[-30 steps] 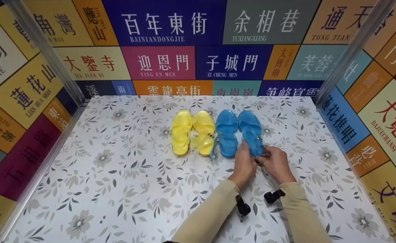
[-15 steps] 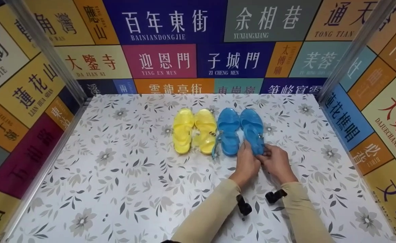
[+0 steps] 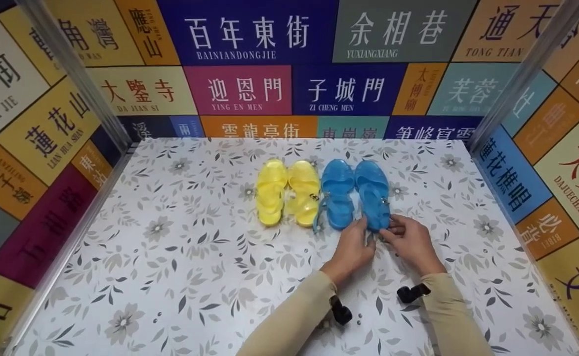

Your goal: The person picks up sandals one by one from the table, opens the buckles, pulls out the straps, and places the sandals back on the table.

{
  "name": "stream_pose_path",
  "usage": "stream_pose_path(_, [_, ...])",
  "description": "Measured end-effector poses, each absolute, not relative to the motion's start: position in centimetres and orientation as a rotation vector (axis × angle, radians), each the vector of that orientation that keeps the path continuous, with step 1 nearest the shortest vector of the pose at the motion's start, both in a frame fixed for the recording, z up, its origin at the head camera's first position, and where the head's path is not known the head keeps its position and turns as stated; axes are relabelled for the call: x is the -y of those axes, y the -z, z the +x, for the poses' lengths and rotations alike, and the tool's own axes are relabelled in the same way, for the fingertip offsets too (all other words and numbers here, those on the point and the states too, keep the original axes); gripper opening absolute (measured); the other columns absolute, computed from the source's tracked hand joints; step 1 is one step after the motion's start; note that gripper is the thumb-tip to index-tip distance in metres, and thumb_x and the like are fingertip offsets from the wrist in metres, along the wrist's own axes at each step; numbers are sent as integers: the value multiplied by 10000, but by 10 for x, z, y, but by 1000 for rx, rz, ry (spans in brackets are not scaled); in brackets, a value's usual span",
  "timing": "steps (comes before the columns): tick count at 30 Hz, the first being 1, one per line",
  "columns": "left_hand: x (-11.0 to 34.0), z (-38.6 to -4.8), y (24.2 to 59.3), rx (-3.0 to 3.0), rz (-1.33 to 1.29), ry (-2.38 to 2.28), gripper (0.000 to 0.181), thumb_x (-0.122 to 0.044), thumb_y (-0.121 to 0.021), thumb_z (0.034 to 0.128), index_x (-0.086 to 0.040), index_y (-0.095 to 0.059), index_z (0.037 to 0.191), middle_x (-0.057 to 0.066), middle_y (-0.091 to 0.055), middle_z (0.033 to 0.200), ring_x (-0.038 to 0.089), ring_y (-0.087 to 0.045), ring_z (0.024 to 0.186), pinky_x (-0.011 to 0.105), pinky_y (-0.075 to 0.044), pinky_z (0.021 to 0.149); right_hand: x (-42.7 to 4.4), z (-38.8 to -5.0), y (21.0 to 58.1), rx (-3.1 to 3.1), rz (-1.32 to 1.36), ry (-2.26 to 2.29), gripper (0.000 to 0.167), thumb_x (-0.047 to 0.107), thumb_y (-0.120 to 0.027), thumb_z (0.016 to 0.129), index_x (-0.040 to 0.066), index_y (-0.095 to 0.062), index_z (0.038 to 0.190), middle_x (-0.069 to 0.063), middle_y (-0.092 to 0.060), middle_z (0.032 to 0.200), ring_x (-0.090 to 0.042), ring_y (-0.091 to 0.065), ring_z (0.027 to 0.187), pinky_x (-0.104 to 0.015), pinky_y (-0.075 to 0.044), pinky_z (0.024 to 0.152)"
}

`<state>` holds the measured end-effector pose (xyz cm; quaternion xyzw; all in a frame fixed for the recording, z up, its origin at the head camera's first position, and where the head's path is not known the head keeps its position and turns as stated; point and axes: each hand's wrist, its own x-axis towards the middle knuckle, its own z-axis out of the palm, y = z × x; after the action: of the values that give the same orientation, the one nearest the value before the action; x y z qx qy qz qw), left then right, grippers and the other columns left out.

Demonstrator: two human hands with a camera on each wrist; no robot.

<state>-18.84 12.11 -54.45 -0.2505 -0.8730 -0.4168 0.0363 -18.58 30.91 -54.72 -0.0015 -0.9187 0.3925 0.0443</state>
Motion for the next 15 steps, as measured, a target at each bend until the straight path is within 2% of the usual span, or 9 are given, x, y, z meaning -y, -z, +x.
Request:
stream_pose_path(4, [-103,-185,542,2706,-973,1326,364,-73,-692,960,14,-682,1313,126,-727,1239,174,-679,1103,226,-536,948,-316,-181,544,2829,-14,-1168,557,185,-729,997,-107,-553,1436,-270,-708,1224,-406,-709,1099,-534,-558,970])
stream_pose_path(8, [-81,-182,535,2665,-1191,1328,346,-109,-685,1001,-6,-689,1332,109,-726,1275,152,-713,1053,153,-534,894,-323,-176,541,2834,-20,-1140,542,202,-728,998,-83,-568,1431,-266,-699,1237,-410,-695,1116,-554,-542,987])
stream_pose_path(10, [-67,-181,530,2601,-1264,1291,318,-123,-694,1007,-10,-699,1305,106,-734,1246,138,-725,992,154,-549,862,-327,-175,541,2823,-15,-1123,535,196,-724,998,-76,-567,1432,-271,-689,1245,-420,-687,1126,-563,-536,989])
stream_pose_path(15, [-24,-183,522,2345,-1299,1205,233,-111,-716,995,-13,-731,1206,119,-754,1152,208,-735,897,232,-590,818,-336,-170,537,2799,-6,-1088,545,176,-707,1005,-62,-536,1463,-300,-619,1363,-474,-621,1225,-598,-503,1028])
